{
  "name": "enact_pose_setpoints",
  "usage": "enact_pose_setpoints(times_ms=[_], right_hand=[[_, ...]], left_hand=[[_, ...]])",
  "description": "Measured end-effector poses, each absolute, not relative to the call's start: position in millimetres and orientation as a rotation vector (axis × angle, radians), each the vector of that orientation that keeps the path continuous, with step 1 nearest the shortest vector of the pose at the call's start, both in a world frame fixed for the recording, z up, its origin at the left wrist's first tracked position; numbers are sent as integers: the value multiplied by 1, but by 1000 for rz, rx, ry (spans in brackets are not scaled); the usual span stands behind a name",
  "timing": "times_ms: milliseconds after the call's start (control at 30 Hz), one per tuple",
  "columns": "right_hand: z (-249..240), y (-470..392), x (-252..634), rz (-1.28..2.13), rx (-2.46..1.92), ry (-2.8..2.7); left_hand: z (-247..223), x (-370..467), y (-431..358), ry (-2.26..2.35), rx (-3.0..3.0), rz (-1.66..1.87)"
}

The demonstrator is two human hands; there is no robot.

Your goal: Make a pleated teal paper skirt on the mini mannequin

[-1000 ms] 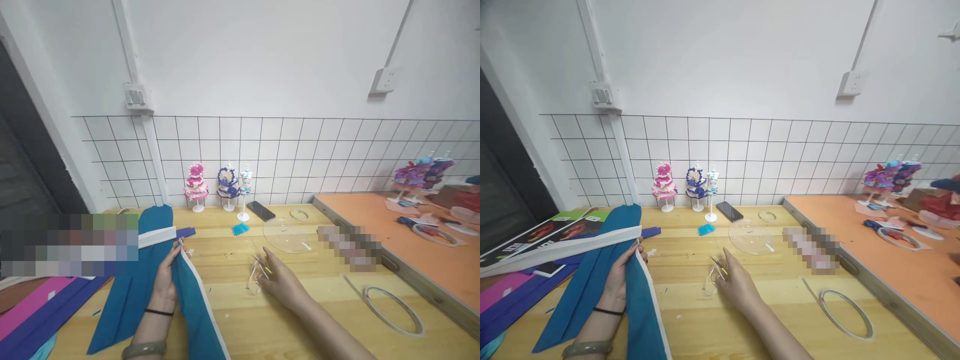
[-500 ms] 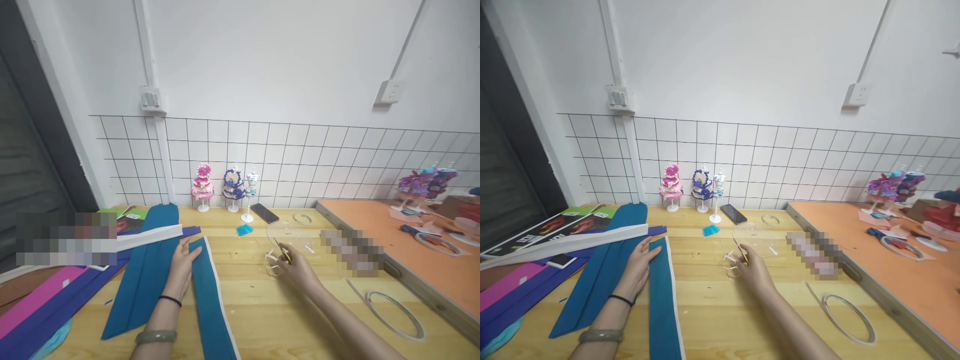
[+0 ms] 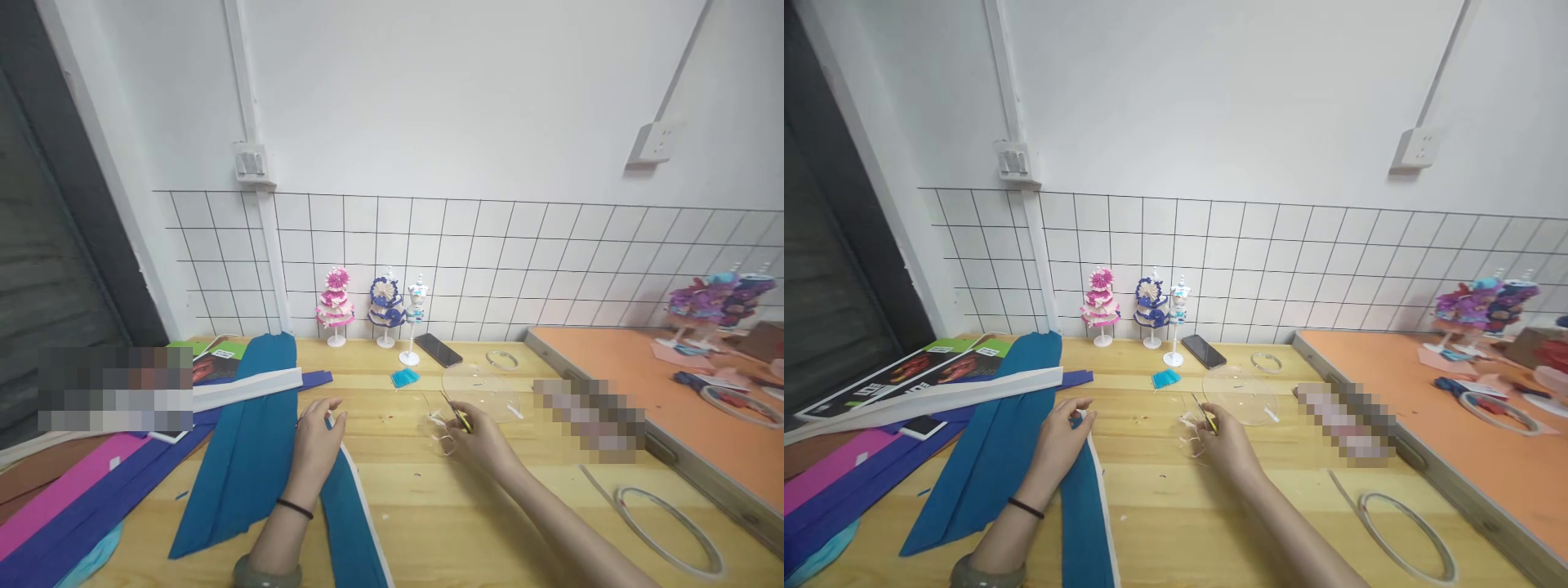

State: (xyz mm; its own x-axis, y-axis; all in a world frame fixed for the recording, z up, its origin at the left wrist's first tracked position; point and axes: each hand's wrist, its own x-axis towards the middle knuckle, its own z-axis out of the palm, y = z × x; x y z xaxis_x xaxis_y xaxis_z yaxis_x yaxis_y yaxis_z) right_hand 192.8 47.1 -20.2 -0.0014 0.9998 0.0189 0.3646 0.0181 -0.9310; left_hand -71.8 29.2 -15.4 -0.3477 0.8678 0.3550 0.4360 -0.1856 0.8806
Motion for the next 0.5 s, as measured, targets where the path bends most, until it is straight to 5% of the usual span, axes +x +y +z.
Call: enact_pose_setpoints(times_ms=[333, 500], right_hand=[[7, 21, 155, 1231, -1201, -1573], [12, 15, 140, 1398, -1200, -1496]], left_hand=[[-6, -10, -11, 1278, 1854, 1059], [-4, -6, -9, 1069, 1654, 1117]])
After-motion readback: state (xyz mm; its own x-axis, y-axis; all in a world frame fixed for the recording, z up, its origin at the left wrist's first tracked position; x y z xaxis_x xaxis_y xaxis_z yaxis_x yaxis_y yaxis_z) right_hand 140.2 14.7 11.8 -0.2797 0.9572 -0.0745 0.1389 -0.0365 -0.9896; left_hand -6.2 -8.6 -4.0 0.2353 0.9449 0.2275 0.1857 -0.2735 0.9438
